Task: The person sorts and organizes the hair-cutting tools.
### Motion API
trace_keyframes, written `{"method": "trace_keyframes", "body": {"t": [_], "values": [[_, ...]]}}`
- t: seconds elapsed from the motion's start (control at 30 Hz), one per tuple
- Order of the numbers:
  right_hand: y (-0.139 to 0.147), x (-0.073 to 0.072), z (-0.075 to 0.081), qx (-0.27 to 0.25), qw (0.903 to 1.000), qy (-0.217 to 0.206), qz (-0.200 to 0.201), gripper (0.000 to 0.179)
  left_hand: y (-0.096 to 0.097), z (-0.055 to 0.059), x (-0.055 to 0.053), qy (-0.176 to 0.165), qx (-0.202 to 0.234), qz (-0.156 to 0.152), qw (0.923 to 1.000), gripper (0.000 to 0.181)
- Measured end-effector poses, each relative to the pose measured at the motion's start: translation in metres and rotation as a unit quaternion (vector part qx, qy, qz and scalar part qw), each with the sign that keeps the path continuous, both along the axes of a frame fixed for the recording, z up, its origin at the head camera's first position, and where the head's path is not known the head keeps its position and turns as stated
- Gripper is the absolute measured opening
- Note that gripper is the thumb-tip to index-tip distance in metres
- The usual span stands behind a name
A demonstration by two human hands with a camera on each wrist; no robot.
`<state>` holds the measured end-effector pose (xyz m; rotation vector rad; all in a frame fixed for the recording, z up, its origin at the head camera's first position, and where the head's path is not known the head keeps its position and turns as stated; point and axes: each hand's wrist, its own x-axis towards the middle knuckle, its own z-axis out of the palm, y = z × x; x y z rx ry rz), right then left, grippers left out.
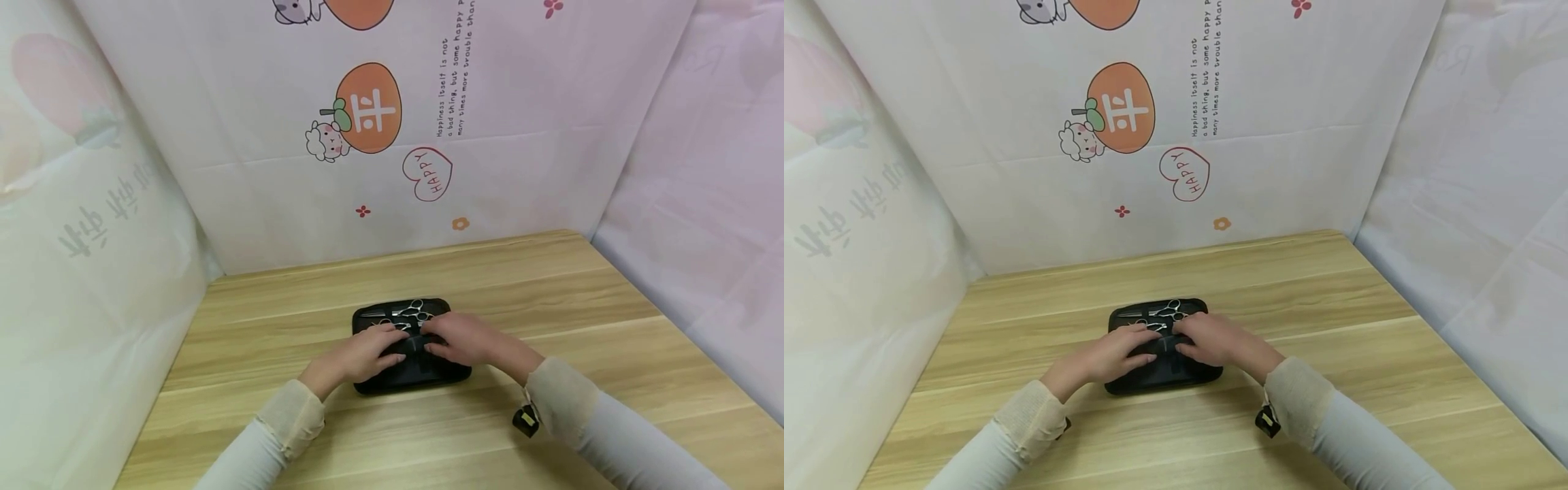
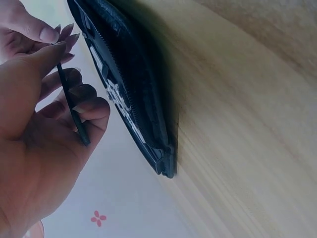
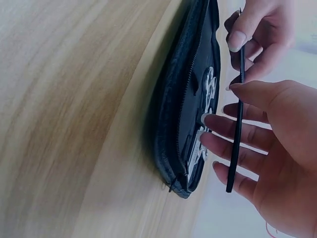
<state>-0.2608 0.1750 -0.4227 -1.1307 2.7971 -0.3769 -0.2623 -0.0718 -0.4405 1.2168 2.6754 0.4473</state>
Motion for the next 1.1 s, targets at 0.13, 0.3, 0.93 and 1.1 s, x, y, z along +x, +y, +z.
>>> {"method": "trace_keyframes", "body": {"t": [0.13, 0.3, 0.93, 1.1], "values": [[0.001, 0.000, -0.002, -0.011, 0.9999, -0.003, 0.011, 0.020, 0.002, 0.001, 0.001, -0.005, -0.005, 0.000, 1.0000, 0.046], [0.001, 0.000, -0.003, -0.015, 0.9997, 0.001, 0.018, 0.017, 0.005, 0.001, 0.002, -0.003, 0.000, -0.005, 1.0000, 0.045], [0.009, -0.002, -0.009, -0.069, 0.9966, -0.041, 0.016, 0.019, -0.004, -0.005, 0.003, -0.006, 0.010, 0.020, 0.9997, 0.045], [0.013, -0.003, -0.010, -0.068, 0.9969, -0.040, 0.005, 0.023, -0.008, -0.008, 0.003, 0.003, 0.020, 0.021, 0.9996, 0.042]]}}
